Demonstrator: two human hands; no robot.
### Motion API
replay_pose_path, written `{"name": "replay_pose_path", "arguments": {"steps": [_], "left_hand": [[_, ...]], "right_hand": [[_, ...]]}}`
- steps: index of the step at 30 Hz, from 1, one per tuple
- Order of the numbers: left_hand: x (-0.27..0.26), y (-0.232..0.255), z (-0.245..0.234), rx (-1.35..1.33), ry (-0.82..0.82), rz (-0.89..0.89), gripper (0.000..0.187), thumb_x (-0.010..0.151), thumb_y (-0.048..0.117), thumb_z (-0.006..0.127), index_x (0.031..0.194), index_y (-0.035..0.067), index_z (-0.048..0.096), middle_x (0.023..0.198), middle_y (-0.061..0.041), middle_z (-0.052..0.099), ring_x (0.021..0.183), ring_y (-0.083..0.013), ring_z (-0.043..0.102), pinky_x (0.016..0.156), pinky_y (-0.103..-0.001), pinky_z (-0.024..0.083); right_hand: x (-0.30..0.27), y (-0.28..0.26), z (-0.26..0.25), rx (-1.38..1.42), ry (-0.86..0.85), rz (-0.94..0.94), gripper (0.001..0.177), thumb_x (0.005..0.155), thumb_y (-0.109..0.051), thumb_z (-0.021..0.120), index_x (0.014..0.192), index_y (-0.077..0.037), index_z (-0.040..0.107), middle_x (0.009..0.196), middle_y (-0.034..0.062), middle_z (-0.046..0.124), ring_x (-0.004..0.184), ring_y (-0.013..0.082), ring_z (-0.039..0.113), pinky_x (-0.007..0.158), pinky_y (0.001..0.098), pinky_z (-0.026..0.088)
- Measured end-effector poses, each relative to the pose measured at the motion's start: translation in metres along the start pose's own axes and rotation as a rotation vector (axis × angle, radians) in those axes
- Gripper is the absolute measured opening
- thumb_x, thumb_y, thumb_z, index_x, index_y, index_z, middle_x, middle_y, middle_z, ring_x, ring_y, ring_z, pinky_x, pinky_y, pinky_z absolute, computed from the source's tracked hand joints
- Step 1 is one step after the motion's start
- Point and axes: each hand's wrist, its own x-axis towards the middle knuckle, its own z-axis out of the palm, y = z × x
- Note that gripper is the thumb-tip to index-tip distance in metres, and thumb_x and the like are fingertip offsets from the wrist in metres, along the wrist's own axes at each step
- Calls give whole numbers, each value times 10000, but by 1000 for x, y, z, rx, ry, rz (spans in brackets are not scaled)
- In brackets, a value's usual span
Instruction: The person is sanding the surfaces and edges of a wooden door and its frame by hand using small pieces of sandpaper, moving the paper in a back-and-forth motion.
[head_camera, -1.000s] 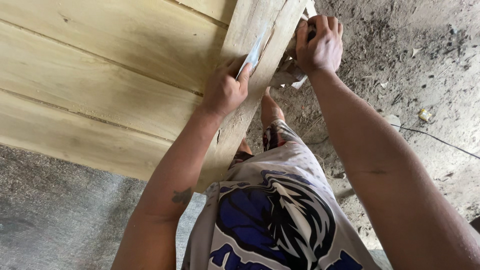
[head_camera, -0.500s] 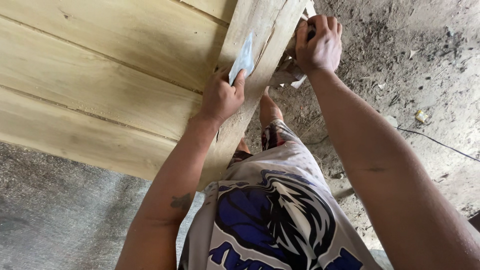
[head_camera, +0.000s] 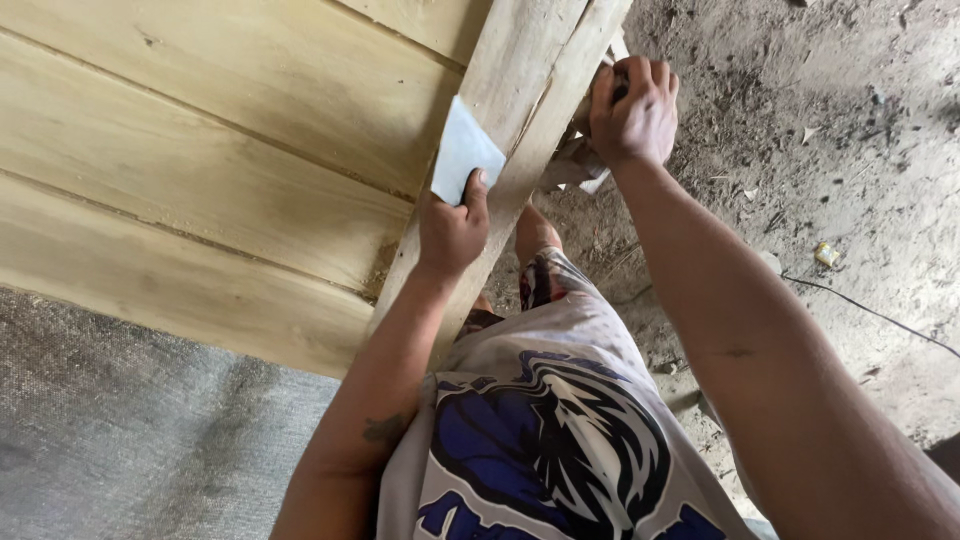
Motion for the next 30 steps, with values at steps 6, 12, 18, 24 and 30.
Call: {"name": "replay_pose_path", "arguments": {"steps": [6,12,18,24,30], "left_hand": [[-25,2,34,15,-71,-684,420,1101,245,528,827,8,741,643,-108,710,496,-224,662,472,-335,460],[-19,40,60,-228,275,-361,387,1135,307,500,949,-2,639,755,-62,676,643,-142,679,573,-294,528],[-45,70,36,-555,-108,-469,289,1077,283,508,1020,47,665,713,-47,617,592,-124,594,525,-314,534],[-44,-9,-54,-671,422,-605,248,1018,231,593,1097,0,640,934,-20,717,772,-159,684,620,-313,555],[-56,-38,-52,-321,88,-386,369,1088,265,567,843,3,655,723,-10,672,633,-144,644,603,-321,470]], "right_hand": [[5,2,5,-17,-16,-3,289,1074,-372,538,1089,-103,642,1110,136,614,1063,293,594,841,459,553],[2,-5,-1,-1,-44,50,285,1035,-366,551,1104,-103,636,1112,150,591,1060,297,584,820,471,553],[-3,-8,-5,1,-14,6,283,1044,-377,545,1086,-120,657,1149,140,596,1110,308,580,865,498,540],[-22,-10,-18,271,198,-209,330,1046,-308,640,1274,-69,639,1279,135,597,1186,299,582,1008,550,388],[-40,-53,-61,21,-53,-851,303,1060,-208,680,1350,-122,699,1407,125,584,1293,290,541,1131,513,389]]}}
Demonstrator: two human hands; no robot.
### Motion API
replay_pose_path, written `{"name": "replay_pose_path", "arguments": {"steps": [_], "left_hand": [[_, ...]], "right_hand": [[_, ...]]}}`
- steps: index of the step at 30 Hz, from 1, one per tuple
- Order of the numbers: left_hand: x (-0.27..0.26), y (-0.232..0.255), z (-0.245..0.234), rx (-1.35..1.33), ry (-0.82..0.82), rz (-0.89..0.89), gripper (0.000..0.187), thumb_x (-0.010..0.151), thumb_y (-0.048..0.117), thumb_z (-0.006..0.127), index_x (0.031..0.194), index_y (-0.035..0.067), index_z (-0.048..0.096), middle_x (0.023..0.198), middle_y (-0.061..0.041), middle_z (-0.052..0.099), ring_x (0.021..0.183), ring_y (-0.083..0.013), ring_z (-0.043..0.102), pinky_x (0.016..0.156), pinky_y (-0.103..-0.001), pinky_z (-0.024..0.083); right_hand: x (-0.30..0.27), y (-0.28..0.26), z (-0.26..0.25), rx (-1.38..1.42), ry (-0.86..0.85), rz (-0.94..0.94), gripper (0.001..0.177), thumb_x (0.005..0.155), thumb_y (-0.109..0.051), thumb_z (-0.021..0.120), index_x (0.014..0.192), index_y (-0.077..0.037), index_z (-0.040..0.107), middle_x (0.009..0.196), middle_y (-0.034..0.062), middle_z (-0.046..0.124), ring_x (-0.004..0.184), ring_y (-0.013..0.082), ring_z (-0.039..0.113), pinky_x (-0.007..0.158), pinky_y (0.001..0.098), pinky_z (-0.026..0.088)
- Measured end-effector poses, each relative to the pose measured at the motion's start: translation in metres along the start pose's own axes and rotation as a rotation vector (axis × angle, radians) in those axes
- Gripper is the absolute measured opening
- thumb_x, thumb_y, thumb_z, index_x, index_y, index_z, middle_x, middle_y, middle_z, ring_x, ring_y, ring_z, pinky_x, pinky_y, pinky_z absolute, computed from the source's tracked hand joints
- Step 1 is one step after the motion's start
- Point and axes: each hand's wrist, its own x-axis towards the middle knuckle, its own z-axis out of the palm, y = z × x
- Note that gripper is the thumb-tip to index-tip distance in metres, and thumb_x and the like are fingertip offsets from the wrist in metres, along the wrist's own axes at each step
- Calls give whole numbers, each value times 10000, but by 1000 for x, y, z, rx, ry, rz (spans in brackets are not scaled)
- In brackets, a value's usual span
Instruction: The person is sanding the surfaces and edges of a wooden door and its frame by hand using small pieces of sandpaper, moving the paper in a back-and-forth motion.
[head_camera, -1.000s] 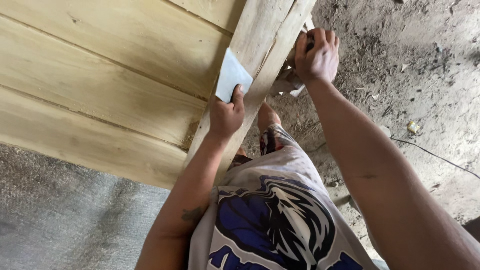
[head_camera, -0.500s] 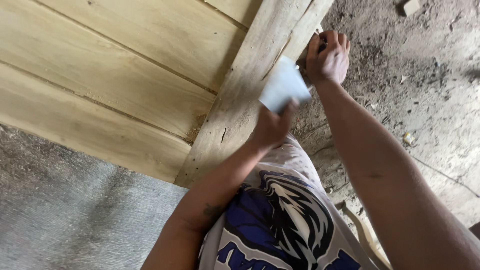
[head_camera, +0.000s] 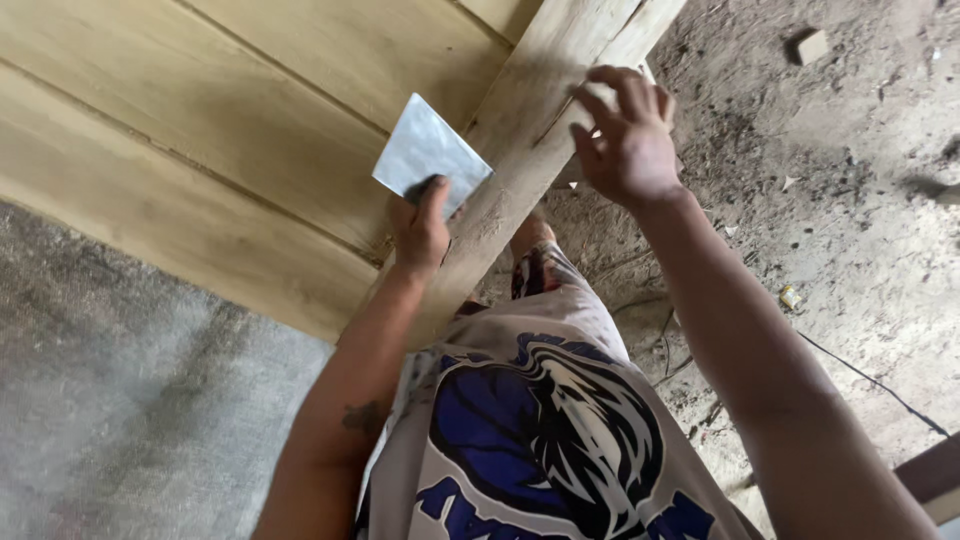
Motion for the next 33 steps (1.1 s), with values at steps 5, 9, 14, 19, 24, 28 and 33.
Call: {"name": "replay_pose_path", "arguments": {"steps": [5,9,14,19,24,28,33], "left_hand": [[-8,4,19,-170,-10,6,283,1039,251,599,967,-13,670,739,-54,642,618,-152,577,547,-343,443],[-8,-2,9,91,-98,-151,382,1022,303,573,790,36,718,560,-41,628,426,-146,500,410,-334,352],[-19,-2,5,-120,-43,-56,412,1066,300,574,762,29,638,641,-53,658,522,-137,565,483,-314,429],[-69,-14,-7,-471,71,-132,217,1031,232,597,1057,17,598,955,-98,696,789,-162,686,664,-336,610],[-154,-42,-54,-30,199,117,196,1000,161,645,1119,6,643,1040,-91,715,919,-230,706,782,-391,602],[-210,-60,-107,110,307,149,189,1052,101,580,1119,-31,698,1029,-117,726,921,-231,698,801,-354,566],[-268,-47,-178,-216,480,-545,296,1004,232,639,984,-51,723,909,-113,731,758,-207,673,646,-352,499]], "right_hand": [[23,-12,-11,-130,-197,-76,255,1036,-137,681,1289,-124,712,1329,131,634,1255,294,580,1105,511,468],[38,-11,-9,-140,-433,-53,207,1070,-181,655,1213,-38,699,1237,177,647,1131,297,627,1040,519,527],[61,-35,-24,-247,-791,86,214,1039,-87,557,1221,-34,657,1212,197,652,1059,309,668,968,490,549],[64,-62,-29,-170,-812,204,401,926,-163,626,1307,-52,570,1164,200,670,1027,316,678,902,474,554],[64,-87,-17,-431,-853,179,289,1069,-269,594,1216,-21,613,1053,211,722,957,321,716,848,457,604],[56,-86,-7,-522,-824,230,256,1012,-188,617,1202,-17,613,1062,212,706,882,300,729,749,427,645],[53,-69,4,-294,-744,377,229,1069,-198,509,1118,-53,680,1021,195,731,873,280,693,818,474,579]]}}
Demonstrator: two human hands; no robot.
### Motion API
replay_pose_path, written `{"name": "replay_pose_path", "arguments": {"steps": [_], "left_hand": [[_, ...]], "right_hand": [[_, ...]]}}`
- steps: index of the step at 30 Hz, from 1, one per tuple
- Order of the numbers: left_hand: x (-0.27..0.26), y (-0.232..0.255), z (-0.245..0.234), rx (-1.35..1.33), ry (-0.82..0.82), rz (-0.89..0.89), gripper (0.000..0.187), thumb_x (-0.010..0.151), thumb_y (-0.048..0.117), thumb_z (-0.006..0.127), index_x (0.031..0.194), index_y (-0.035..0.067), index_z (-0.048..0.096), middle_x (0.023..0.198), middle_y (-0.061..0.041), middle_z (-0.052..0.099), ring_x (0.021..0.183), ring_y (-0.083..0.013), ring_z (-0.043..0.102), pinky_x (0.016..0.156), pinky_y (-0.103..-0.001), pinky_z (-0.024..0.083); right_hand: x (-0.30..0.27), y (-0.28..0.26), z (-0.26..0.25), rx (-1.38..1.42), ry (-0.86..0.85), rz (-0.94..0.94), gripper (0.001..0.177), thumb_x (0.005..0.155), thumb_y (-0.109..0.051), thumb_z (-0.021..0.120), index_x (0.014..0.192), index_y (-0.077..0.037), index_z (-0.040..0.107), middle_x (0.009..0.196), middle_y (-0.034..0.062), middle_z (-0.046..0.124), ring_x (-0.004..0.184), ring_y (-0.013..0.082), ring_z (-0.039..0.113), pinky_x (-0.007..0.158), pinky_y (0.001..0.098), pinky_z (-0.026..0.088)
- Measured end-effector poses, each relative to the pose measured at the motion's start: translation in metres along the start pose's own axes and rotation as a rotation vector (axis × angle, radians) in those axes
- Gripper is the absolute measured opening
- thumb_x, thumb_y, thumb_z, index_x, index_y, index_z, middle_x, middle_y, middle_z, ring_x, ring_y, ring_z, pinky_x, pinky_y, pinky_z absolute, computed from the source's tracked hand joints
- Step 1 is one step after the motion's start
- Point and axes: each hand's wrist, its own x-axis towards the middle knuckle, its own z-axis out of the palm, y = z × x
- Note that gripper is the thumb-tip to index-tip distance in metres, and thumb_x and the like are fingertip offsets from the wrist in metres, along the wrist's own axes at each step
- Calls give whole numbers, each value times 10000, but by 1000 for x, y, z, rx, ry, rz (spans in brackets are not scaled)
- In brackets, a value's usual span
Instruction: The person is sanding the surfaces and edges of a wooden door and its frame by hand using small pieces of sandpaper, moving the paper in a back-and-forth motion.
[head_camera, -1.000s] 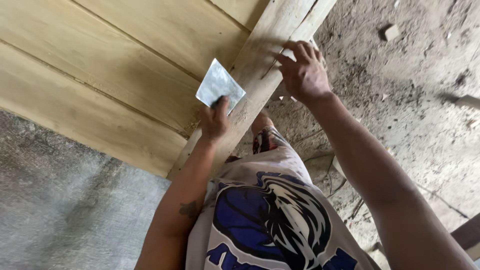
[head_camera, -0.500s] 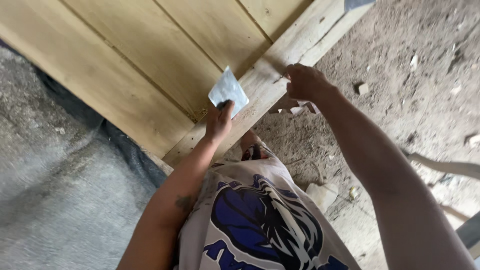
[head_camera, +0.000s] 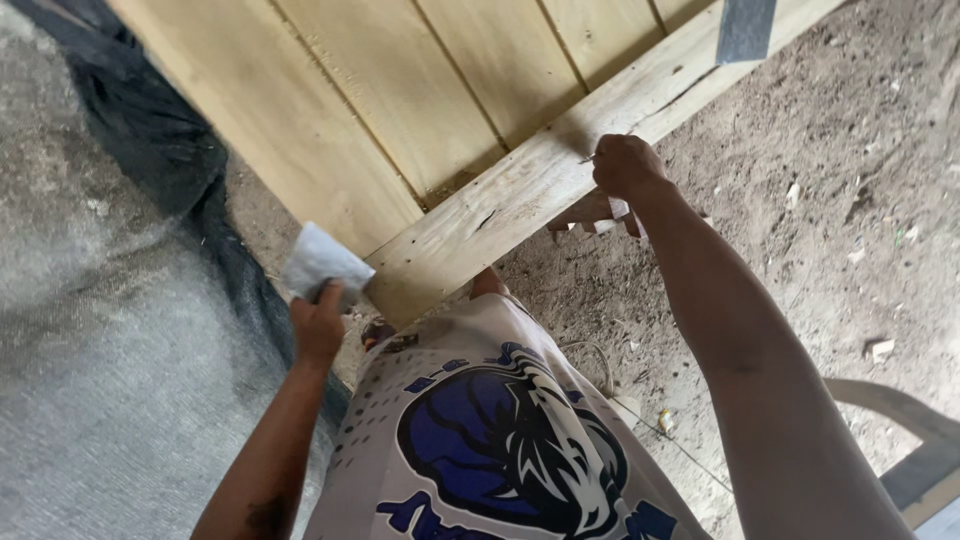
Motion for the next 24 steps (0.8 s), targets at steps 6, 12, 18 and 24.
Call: {"name": "replay_pose_path", "arguments": {"steps": [6,12,18,24], "left_hand": [[-12,-24,-81,-73,294,62,372,999,213,635,1170,-117,643,1086,-175,701,831,-226,693,675,-338,557],[-33,-64,-121,-228,409,-130,451,1004,219,624,1285,-125,549,1165,-231,660,899,-240,673,640,-306,550],[-45,-83,-115,-23,359,-253,469,1037,244,590,1274,-161,570,1167,-265,670,910,-276,692,668,-330,567],[-48,-73,-108,66,278,-151,429,1033,234,561,1234,-142,611,1138,-257,684,891,-283,709,671,-346,578]], "right_hand": [[-29,-7,8,179,-38,-167,239,994,-152,553,1008,-45,766,1040,172,754,911,258,689,853,437,563],[-65,2,-5,-7,-428,-144,315,948,-371,669,1063,-89,753,1084,149,738,954,253,723,871,413,560],[-33,0,-16,-81,85,-69,362,927,-408,697,1061,-79,765,1203,167,697,1029,272,690,902,428,586],[-7,-10,9,-149,109,-48,567,1025,-487,640,1245,35,618,1192,268,610,941,299,670,801,423,600]]}}
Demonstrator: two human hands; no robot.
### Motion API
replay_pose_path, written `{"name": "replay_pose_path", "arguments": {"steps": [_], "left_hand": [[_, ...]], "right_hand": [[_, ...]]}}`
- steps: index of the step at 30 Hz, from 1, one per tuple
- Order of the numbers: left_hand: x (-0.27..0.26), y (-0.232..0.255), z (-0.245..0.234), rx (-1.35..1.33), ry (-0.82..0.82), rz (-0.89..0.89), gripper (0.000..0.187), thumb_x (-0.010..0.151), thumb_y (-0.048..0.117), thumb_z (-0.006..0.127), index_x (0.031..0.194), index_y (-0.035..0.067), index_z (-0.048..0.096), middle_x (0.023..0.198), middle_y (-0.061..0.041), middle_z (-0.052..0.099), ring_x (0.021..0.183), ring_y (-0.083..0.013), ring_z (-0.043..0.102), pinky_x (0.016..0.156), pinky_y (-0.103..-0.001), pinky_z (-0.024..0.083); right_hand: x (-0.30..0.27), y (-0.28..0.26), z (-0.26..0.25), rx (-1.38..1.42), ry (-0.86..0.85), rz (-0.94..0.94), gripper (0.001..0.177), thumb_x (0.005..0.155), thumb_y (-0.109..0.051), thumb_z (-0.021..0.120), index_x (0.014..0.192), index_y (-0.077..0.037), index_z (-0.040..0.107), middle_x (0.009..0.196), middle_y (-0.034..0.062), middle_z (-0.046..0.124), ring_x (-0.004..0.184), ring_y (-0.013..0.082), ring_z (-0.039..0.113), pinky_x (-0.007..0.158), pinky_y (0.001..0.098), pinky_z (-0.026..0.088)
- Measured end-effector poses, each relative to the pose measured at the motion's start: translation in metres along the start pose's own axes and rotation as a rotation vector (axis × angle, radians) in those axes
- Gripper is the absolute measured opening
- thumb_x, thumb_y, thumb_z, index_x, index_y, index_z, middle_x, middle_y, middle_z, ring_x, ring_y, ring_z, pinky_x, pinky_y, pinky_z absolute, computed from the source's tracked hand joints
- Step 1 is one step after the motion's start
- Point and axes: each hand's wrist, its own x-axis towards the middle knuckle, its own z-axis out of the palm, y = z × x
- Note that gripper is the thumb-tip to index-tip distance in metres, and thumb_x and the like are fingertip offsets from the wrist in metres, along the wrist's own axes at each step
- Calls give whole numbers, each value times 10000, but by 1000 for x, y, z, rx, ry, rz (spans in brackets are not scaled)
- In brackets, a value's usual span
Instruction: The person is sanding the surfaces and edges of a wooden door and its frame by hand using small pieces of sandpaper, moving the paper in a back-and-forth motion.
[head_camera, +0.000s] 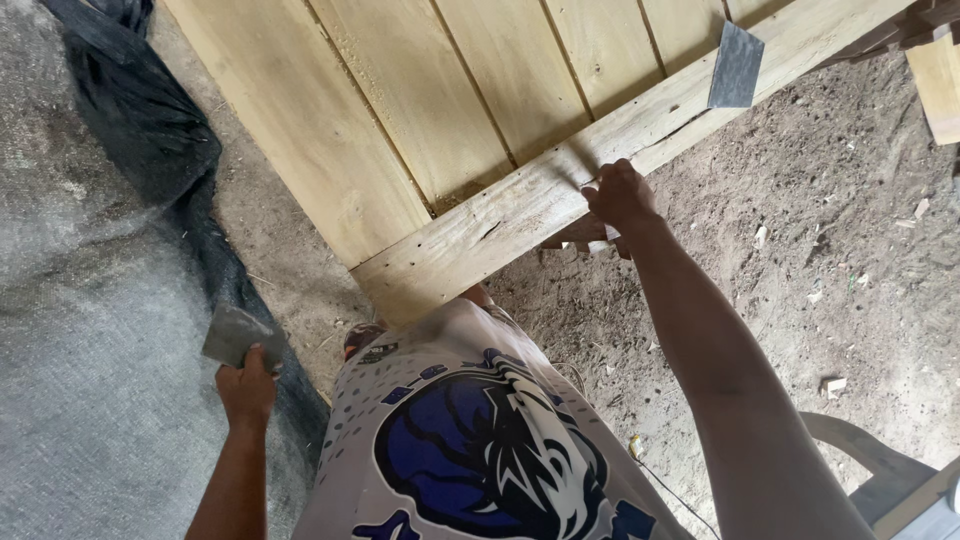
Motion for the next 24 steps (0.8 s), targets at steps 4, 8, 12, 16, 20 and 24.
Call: {"name": "replay_pose_path", "arguments": {"steps": [4,8,12,16,20,24], "left_hand": [[3,0,-6,-5,24,-31,447,1048,260,585,1164,-168,645,1074,-261,704,874,-297,723,690,-365,590],[5,-5,-10,64,55,37,480,1059,272,598,1149,-195,658,1039,-261,704,865,-328,706,670,-419,552],[9,10,-11,45,63,101,467,1051,272,587,1178,-173,650,1063,-236,702,860,-308,704,671,-412,569],[15,43,-4,37,90,74,465,1031,251,600,1231,-168,600,1069,-238,689,863,-295,710,680,-412,593],[17,98,25,45,50,97,464,1037,242,591,1237,-176,624,1047,-252,713,839,-310,713,678,-418,570],[6,144,76,-126,-258,301,365,1019,205,562,1191,-108,641,1007,-179,745,788,-275,727,656,-390,569]], "right_hand": [[2,-7,8,213,-9,93,464,1012,-461,609,1157,-30,699,1098,176,687,916,229,668,800,379,576],[15,-4,15,37,-117,163,449,1137,-389,508,1128,35,656,971,196,728,783,219,673,691,364,606],[13,-12,29,257,-154,231,197,1008,-131,606,1138,15,632,1014,178,735,807,223,676,713,362,600],[-14,-26,16,177,-279,-139,250,951,-155,644,1159,-17,647,1173,163,659,946,249,666,853,405,545],[-106,-85,16,367,-406,-315,406,1081,-396,472,1184,-66,685,1187,141,680,1044,287,657,964,446,543],[-161,-85,10,396,-455,-153,575,1061,-535,422,1232,-97,752,1170,150,784,1001,248,743,948,386,590]]}}
